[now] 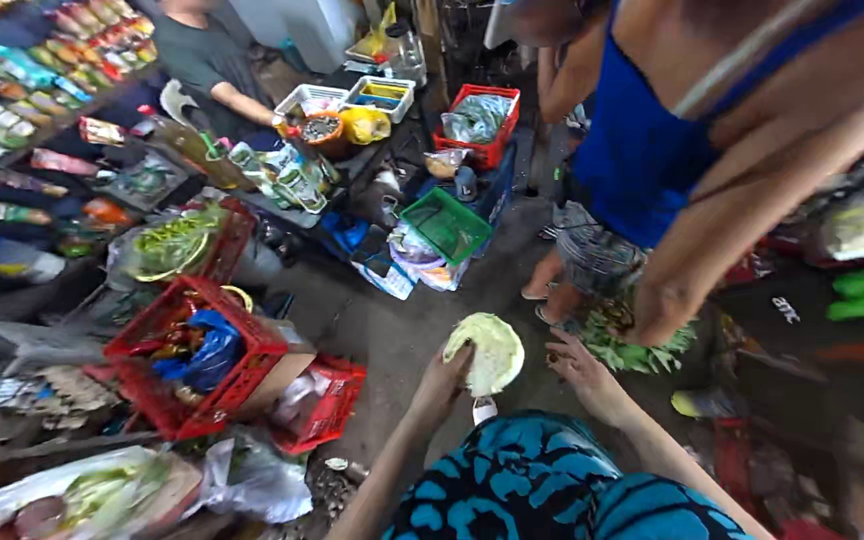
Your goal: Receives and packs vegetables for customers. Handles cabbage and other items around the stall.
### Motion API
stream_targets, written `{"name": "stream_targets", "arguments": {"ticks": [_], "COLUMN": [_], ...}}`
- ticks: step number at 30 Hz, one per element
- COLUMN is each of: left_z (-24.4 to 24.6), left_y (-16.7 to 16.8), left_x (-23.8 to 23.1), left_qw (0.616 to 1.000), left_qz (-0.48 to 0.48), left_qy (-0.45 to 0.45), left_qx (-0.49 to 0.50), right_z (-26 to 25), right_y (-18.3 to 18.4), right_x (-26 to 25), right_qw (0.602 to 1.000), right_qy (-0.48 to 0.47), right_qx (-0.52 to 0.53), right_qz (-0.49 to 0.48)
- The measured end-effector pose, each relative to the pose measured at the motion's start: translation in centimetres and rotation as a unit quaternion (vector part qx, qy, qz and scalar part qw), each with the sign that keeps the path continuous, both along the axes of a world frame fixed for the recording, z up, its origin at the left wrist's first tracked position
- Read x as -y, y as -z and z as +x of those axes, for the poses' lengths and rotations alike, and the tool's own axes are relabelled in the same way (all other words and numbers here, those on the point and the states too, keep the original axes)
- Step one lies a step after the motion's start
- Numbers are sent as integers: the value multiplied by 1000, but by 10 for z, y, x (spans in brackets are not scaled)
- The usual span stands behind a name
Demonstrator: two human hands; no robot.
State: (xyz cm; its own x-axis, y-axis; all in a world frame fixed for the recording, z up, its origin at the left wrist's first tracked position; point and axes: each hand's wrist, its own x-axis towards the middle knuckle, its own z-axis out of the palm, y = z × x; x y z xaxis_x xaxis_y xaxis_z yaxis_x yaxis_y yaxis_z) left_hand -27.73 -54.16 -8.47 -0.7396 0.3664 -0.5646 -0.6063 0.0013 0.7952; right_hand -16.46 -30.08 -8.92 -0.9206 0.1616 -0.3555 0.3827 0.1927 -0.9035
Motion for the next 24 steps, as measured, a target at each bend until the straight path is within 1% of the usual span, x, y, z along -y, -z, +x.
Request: {"name": "stream_targets", "arguments": {"ticks": [3,6,9,11,13,15,16,18,20,24], "left_z": [-55,-103,-155,-189,-226,-265,-282,-318,-356,-434], "left_y": [8,19,36,49,61,68,68,67,70,91], "left_x": [28,40,45,44,42,38,38,38,39,47], "left_qw": [996,988,980,975,969,961,956,948,946,945], "left_qz": [-2,-26,-38,-32,-23,-11,-6,11,23,-5], "left_qy": [-83,-149,-189,-208,-234,-262,-277,-300,-306,-306], "left_qx": [16,33,53,68,78,89,97,107,99,116], "right_z": [-57,-117,-198,-260,-320,-378,-400,-433,-464,-515], "right_y": [4,11,26,43,65,85,95,105,108,119], "right_x": [-7,-19,-28,-28,-16,-5,-1,-3,-19,-49], "right_qw": [993,981,972,964,958,954,956,958,959,948], "right_qy": [-56,-116,-146,-154,-145,-153,-160,-165,-153,-109], "right_qx": [64,104,120,118,112,97,94,110,138,197], "right_qz": [85,115,139,181,223,237,228,208,194,224]}}
